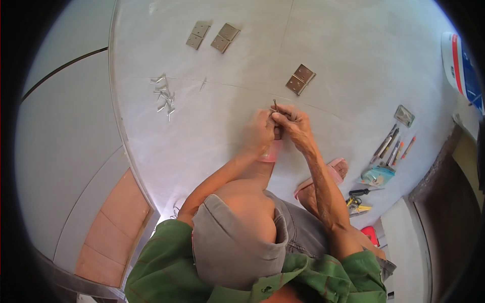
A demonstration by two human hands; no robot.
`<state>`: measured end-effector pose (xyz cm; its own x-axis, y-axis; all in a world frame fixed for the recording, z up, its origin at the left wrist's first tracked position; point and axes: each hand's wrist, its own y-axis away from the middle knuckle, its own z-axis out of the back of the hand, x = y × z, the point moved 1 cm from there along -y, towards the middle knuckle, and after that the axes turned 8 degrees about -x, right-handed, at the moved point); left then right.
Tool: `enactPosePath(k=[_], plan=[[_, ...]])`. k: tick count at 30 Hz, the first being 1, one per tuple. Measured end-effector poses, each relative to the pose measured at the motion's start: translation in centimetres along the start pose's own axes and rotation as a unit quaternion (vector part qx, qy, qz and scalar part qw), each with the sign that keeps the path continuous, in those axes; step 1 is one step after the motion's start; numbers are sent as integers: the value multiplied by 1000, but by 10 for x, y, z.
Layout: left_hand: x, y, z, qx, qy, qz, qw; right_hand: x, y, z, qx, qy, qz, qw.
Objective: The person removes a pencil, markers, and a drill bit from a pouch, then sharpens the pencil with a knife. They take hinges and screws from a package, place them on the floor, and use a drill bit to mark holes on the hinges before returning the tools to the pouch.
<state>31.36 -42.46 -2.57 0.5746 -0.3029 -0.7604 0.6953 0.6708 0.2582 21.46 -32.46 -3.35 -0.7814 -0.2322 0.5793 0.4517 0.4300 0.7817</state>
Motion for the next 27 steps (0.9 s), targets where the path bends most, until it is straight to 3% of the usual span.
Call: enactPosePath(k=[11, 17, 20, 23, 26, 27], plan=[[4, -3, 1, -2, -2, 2, 1000, -3, -3, -2, 1, 4, 17, 1000], [7, -6, 4, 31, 63, 88, 994, -10, -7, 3, 3, 0, 49, 999], [8, -7, 6, 40, 38, 90, 994, -3, -4, 1, -4, -8, 5, 1000], [18, -9, 3, 29, 130, 143, 981, -9, -9, 6, 2, 42, 31, 999], [17, -25, 29, 95, 200, 270, 937, 5, 1, -4, -3, 0, -24, 1000], [20, -23, 33, 80, 234, 279, 928, 0, -1, -6, 4, 5, -19, 1000]])
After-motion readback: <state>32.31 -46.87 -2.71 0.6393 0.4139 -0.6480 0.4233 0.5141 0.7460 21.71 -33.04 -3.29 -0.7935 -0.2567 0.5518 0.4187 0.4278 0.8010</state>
